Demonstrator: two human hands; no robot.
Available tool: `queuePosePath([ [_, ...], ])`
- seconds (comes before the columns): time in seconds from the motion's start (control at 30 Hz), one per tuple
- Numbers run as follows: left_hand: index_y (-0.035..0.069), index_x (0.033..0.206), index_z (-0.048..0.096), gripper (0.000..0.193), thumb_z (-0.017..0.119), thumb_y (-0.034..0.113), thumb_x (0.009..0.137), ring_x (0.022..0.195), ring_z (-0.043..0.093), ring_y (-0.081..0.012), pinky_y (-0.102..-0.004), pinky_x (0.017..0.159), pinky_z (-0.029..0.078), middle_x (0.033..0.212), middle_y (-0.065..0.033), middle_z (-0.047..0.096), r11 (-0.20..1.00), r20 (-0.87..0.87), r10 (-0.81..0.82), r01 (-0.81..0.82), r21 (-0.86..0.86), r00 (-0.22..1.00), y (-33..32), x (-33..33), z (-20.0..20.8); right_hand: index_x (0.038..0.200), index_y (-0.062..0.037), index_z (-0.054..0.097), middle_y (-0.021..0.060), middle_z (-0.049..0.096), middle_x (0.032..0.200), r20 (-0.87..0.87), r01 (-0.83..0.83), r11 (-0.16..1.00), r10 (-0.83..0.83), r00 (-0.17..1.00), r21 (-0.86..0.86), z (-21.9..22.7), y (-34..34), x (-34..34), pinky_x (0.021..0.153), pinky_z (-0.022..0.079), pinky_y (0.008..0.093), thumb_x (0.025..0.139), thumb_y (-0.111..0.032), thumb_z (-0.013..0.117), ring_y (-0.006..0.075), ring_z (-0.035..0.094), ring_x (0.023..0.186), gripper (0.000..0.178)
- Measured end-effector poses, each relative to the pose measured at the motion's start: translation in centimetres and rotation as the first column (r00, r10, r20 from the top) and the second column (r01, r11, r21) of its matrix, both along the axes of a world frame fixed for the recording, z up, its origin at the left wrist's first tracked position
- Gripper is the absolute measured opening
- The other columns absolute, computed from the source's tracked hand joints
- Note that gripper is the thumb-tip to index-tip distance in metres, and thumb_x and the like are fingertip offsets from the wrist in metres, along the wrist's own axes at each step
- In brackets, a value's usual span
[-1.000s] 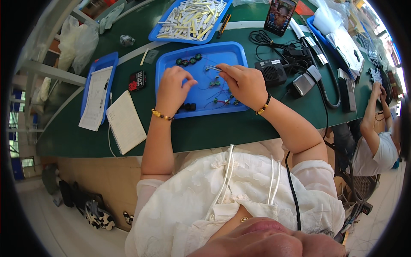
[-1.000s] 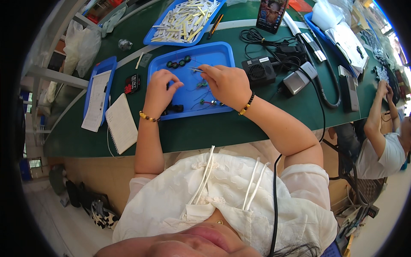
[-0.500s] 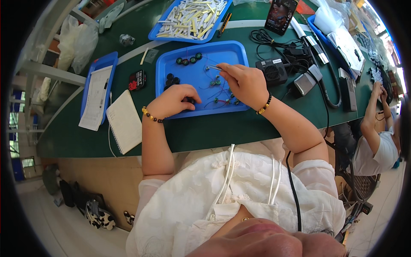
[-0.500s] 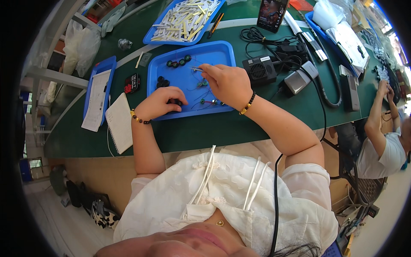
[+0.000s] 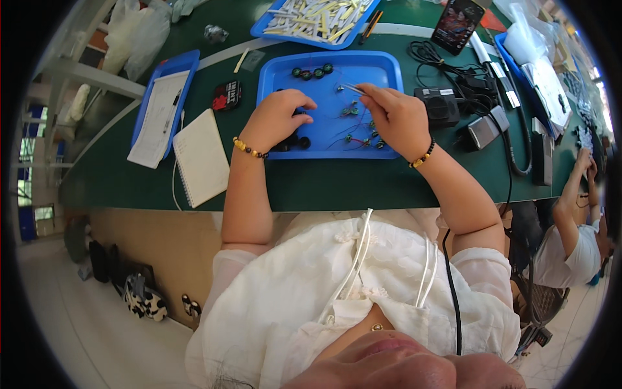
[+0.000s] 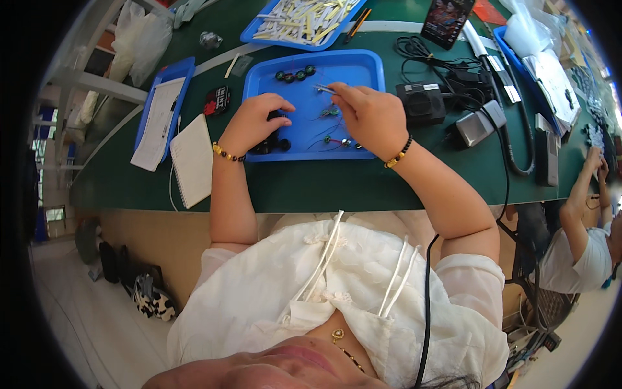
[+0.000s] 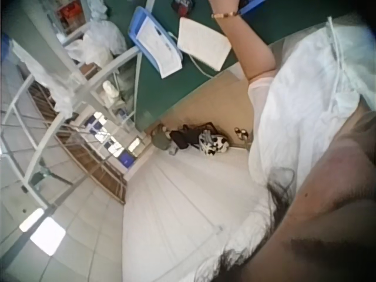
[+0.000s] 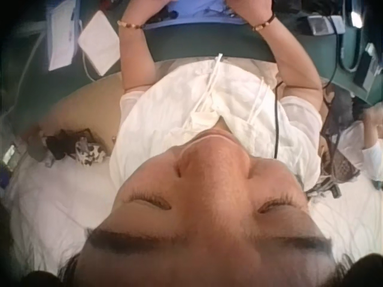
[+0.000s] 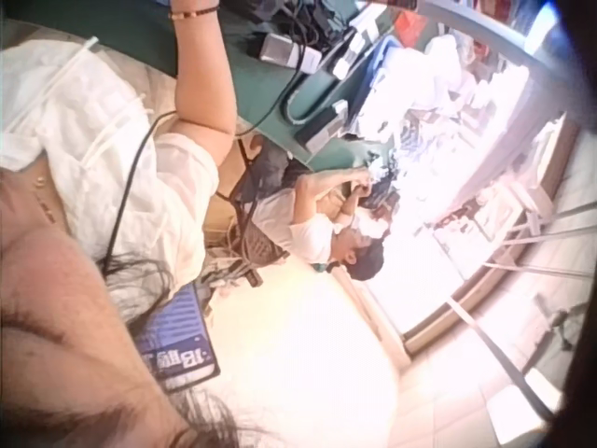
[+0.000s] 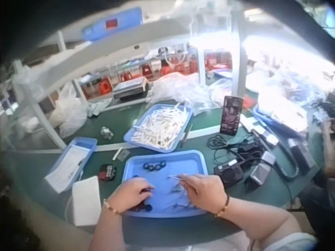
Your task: The person assembles small electronic components by placing them into round plastic housings and tucking their wires into place using a pointed metal tool.
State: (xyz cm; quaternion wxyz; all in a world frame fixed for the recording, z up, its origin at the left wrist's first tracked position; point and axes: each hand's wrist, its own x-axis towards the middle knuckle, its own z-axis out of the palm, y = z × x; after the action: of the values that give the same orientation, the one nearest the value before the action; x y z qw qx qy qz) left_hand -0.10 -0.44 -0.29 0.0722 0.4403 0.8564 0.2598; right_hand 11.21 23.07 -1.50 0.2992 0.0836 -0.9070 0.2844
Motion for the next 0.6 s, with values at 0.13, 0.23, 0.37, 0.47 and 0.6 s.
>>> queuePosePath([
  [0.13, 0.003, 0.105, 0.071, 0.02, 0.068, 0.012, 0.087, 0.084, 0.068, -0.0257, -0.0324, 0.077, 0.053, 0.09, -0.0118, 0.072, 0.994, 0.127, 0.11, -0.11, -0.011, 0.986, 0.1, 0.0, 0.5, 0.106, -0.0159, 0.07, 0.006, 0.068, 0.074, 0.002, 0.014, 1.0, -0.014, 1.0, 0.018, 0.1, -0.1, 0.0, 0.05, 0.048, 0.035, 0.091, -0.02, 0.066, 0.0261, 0.064, 0.059, 0.016],
  [0.23, 0.002, 0.104, 0.071, 0.019, 0.067, 0.014, 0.089, 0.081, 0.068, -0.0244, -0.0312, 0.074, 0.053, 0.09, -0.0108, 0.072, 0.965, 0.116, 0.255, -0.26, 0.032, 0.96, 0.2, -0.2, 0.3, 0.106, -0.0159, 0.07, 0.0056, 0.068, 0.073, 0.009, 0.012, 1.0, -0.012, 1.0, 0.009, 0.0, -0.1, -0.1, 0.049, 0.047, 0.0348, 0.091, -0.02, 0.066, 0.026, 0.063, 0.058, 0.016],
  [0.37, 0.004, 0.102, 0.072, 0.017, 0.068, 0.014, 0.089, 0.078, 0.067, -0.0226, -0.0311, 0.071, 0.053, 0.091, -0.0094, 0.07, 0.926, -0.232, 0.347, -0.293, 0.237, 0.909, 0.1, -0.9, -0.2, 0.105, -0.0171, 0.071, 0.0049, 0.067, 0.073, -0.006, -0.002, 1.0, 0.002, 1.0, 0.015, -0.3, 0.1, -0.2, 0.05, 0.048, 0.0349, 0.09, -0.019, 0.066, 0.0262, 0.063, 0.059, 0.016],
  [0.47, 0.006, 0.105, 0.071, 0.02, 0.071, 0.014, 0.086, 0.084, 0.066, -0.0248, -0.033, 0.073, 0.053, 0.099, -0.0103, 0.069, 0.887, -0.221, 0.437, -0.376, 0.268, 0.872, 0.2, -1.7, -0.8, 0.104, -0.0172, 0.072, 0.0052, 0.068, 0.074, 0.039, -0.022, 1.0, 0.023, 0.999, -0.023, -0.4, 0.3, -0.1, 0.053, 0.049, 0.0355, 0.089, -0.018, 0.066, 0.0265, 0.064, 0.062, 0.016],
  [0.6, 0.008, 0.111, 0.068, 0.028, 0.072, 0.011, 0.084, 0.095, 0.065, -0.0285, -0.036, 0.08, 0.053, 0.109, -0.012, 0.067, 0.892, -0.234, 0.451, -0.445, 0.08, 0.861, 0.6, -2.4, -0.5, 0.099, -0.0162, 0.075, 0.007, 0.071, 0.079, 0.145, -0.01, 0.994, 0.026, 0.989, -0.11, -0.1, 0.5, 0.1, 0.058, 0.052, 0.0365, 0.087, -0.018, 0.067, 0.0274, 0.067, 0.069, 0.015],
])
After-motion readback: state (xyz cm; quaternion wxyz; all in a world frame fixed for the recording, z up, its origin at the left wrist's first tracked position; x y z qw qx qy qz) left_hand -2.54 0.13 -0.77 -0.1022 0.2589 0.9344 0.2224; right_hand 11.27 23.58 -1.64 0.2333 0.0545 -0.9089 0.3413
